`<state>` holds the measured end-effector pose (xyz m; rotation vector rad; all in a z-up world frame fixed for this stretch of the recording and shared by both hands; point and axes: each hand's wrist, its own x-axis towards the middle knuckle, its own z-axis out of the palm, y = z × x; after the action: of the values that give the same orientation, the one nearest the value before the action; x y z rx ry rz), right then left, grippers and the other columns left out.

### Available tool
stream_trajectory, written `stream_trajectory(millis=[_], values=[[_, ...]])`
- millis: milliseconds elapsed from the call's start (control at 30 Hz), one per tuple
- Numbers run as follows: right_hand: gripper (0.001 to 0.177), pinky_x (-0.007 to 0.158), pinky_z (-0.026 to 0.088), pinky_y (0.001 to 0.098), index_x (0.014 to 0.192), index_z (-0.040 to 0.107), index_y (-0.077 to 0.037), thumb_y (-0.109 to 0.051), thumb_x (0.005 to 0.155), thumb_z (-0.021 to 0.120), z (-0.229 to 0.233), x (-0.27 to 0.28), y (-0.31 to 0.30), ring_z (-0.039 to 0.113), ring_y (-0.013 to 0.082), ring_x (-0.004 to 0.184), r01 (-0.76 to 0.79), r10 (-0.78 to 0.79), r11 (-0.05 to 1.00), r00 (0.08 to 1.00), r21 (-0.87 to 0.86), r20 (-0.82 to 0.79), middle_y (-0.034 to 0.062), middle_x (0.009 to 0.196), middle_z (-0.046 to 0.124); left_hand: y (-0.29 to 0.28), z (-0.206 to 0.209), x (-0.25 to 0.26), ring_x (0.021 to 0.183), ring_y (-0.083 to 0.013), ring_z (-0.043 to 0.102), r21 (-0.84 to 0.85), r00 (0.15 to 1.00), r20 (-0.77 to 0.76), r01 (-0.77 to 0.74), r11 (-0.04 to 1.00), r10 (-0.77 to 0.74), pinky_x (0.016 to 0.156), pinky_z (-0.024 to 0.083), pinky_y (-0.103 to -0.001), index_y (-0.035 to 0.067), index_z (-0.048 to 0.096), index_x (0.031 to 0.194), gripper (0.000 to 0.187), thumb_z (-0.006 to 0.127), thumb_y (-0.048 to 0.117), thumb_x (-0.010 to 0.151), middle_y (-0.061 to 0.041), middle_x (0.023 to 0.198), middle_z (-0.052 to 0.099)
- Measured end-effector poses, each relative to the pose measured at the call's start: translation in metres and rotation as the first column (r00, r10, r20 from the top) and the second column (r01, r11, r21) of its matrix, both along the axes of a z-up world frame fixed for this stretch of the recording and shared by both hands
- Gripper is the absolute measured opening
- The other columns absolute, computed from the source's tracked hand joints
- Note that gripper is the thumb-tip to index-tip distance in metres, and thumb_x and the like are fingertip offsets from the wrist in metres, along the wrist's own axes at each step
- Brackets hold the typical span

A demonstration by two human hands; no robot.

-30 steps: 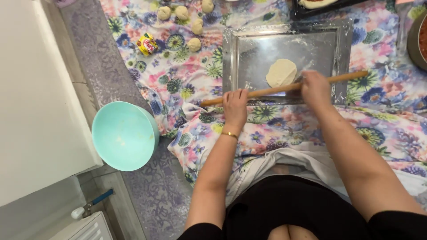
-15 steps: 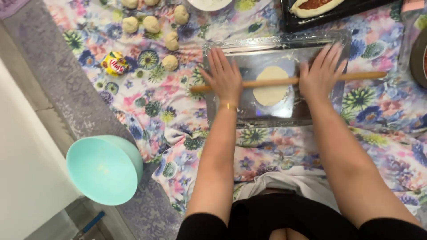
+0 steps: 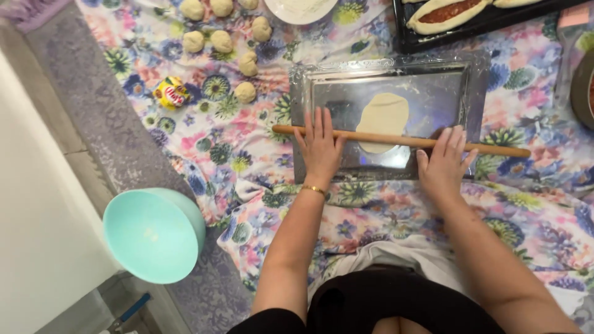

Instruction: The person takes dough pieces, rolls them into balls between their palms, dips them in flour, and rolls one flat with a rolling pin on a metal tray. They then spoon red topping onto the flattened dough and pinch the edges to shape a filled flatbread.

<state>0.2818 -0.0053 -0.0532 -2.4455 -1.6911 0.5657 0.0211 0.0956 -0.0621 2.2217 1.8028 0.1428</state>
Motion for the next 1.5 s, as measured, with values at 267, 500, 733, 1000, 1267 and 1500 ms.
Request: stream_trajectory(millis=[267,500,733,1000,1267,1500], values=[[0.045,0.093,0.053,0.0445,0.125,0.066,-0.005,-0.002,0.080,0.060,-0.003,-0.010,0.076,0.064,0.0392,0.116,-0.597,0.662,0.695,0.749,0.400,-0.033,0.0177,0.126,0.067,-0.052,0.005,-0.023,0.132,-0.0278,0.054,0.100,0.991,0.064,0.114,0.989,-0.120,0.121,0.033,-0.050,0.015,0.064,0.125,0.033,0.062,0.007,0.093,-0.005,0.125,0.064],[0.036,0.100,0.052,0.0484,0.125,0.073,-0.009,-0.008,0.089,0.069,-0.105,0.016,0.119,0.064,0.0392,0.114,-0.283,0.337,0.876,0.938,0.391,-0.077,0.0170,0.119,0.069,-0.120,0.089,-0.041,0.110,-0.0306,0.059,0.244,0.947,0.298,0.046,0.969,-0.120,0.102,0.040,-0.047,0.007,0.063,0.116,0.032,0.063,0.010,0.084,-0.011,0.112,0.064],[0.025,0.087,0.051,0.0534,0.089,0.075,-0.010,-0.021,0.071,0.086,-0.057,-0.023,0.128,0.065,0.0416,0.101,-0.217,0.202,0.951,0.976,0.219,0.085,0.0186,0.099,0.071,-0.133,0.068,-0.048,0.110,-0.0256,0.062,0.172,0.949,0.289,0.080,0.982,-0.128,0.104,0.041,-0.044,0.010,0.064,0.113,0.022,0.061,0.007,0.092,-0.007,0.109,0.065],[0.036,0.084,0.056,0.0332,0.120,0.069,-0.002,-0.007,0.086,0.080,0.002,0.052,0.157,0.069,0.0174,0.094,0.093,-0.039,0.996,0.497,0.008,-0.867,0.0087,0.109,0.072,-0.109,0.059,-0.039,0.112,-0.0239,0.063,0.132,0.942,0.314,0.083,0.988,-0.122,0.104,0.041,-0.042,0.012,0.065,0.112,0.023,0.060,0.007,0.090,-0.006,0.111,0.066],[0.019,0.076,0.054,0.0445,0.110,0.080,-0.005,-0.008,0.092,0.075,-0.056,0.094,0.143,0.070,0.0334,0.085,0.065,-0.012,0.944,0.986,0.324,-0.165,0.0178,0.099,0.074,-0.106,0.048,-0.034,0.111,-0.0238,0.062,0.094,0.947,0.299,0.092,0.991,-0.117,0.103,0.041,-0.042,0.011,0.064,0.114,0.025,0.056,0.005,0.091,-0.006,0.110,0.066],[0.021,0.092,0.051,0.0479,0.100,0.075,-0.003,0.000,0.086,0.060,-0.125,-0.030,0.126,0.064,0.0408,0.100,-0.051,0.210,0.850,0.946,0.525,-0.248,0.0188,0.103,0.069,-0.108,0.047,-0.034,0.110,-0.0250,0.062,0.086,0.947,0.298,0.100,0.991,-0.122,0.103,0.041,-0.042,0.010,0.064,0.116,0.028,0.055,0.004,0.090,-0.006,0.109,0.065]])
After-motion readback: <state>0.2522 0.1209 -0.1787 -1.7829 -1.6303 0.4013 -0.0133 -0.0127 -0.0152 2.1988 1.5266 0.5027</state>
